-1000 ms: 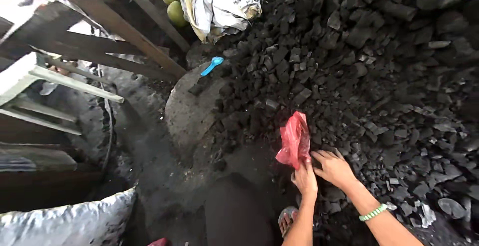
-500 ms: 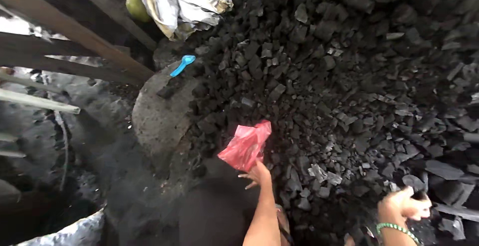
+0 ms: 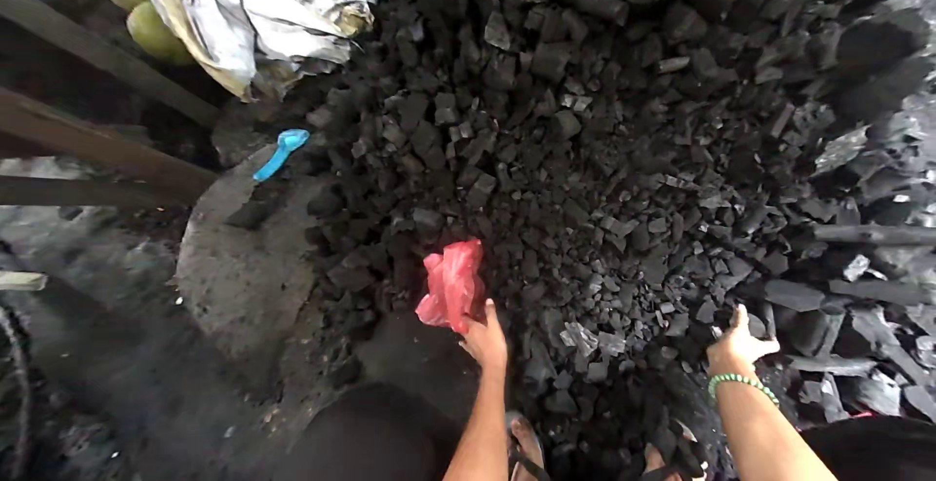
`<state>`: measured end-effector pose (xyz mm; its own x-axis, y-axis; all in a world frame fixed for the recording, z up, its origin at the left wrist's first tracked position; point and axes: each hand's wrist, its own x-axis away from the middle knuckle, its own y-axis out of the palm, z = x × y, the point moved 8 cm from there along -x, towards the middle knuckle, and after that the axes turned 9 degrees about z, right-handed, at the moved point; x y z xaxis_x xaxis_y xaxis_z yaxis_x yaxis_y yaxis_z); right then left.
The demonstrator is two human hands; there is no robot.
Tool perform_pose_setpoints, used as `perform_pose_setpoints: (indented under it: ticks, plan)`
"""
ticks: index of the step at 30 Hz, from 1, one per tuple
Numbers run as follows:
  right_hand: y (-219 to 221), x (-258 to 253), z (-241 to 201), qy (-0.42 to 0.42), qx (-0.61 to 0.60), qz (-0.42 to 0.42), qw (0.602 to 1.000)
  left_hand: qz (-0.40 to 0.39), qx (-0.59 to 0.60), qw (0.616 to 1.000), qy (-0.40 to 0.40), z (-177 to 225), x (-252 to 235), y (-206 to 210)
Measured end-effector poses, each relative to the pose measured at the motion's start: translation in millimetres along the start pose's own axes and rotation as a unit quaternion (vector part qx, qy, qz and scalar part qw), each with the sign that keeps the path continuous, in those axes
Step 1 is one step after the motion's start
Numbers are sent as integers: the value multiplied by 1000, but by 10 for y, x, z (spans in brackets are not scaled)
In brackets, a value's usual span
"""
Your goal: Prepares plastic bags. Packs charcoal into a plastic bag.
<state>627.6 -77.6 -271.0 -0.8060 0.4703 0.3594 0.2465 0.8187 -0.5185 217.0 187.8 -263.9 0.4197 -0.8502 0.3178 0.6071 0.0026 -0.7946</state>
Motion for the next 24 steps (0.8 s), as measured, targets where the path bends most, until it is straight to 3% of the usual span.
perform_pose_setpoints:
  ticks: [2, 5, 10, 14, 16, 19, 22, 24]
  plan:
    - [3, -8, -14, -26, -22, 9, 999, -22, -19, 999, 19, 37, 270, 106]
    - [37, 143, -6, -51, -76, -47, 995, -56, -2, 998, 30, 162, 660, 267]
    - [189, 665, 156, -82, 25, -207, 975, -94, -3, 995, 42, 364, 1000, 368]
    - [253, 999, 155, -139, 100, -253, 952, -129, 12, 990, 54, 452, 1155, 371]
    - [182, 1082, -78, -210, 152, -225, 939, -140, 34, 988, 54, 433, 1166, 345]
    - [21, 1042, -639, -268, 72, -150, 949, -122, 78, 987, 68, 472, 1112, 234]
    - [-141, 798, -1321, -263, 18, -84, 961, -30, 96, 991, 88, 464, 965, 45]
    - [-177, 498, -1800, -304, 9, -28, 952, 24, 86, 994, 69, 388, 799, -45]
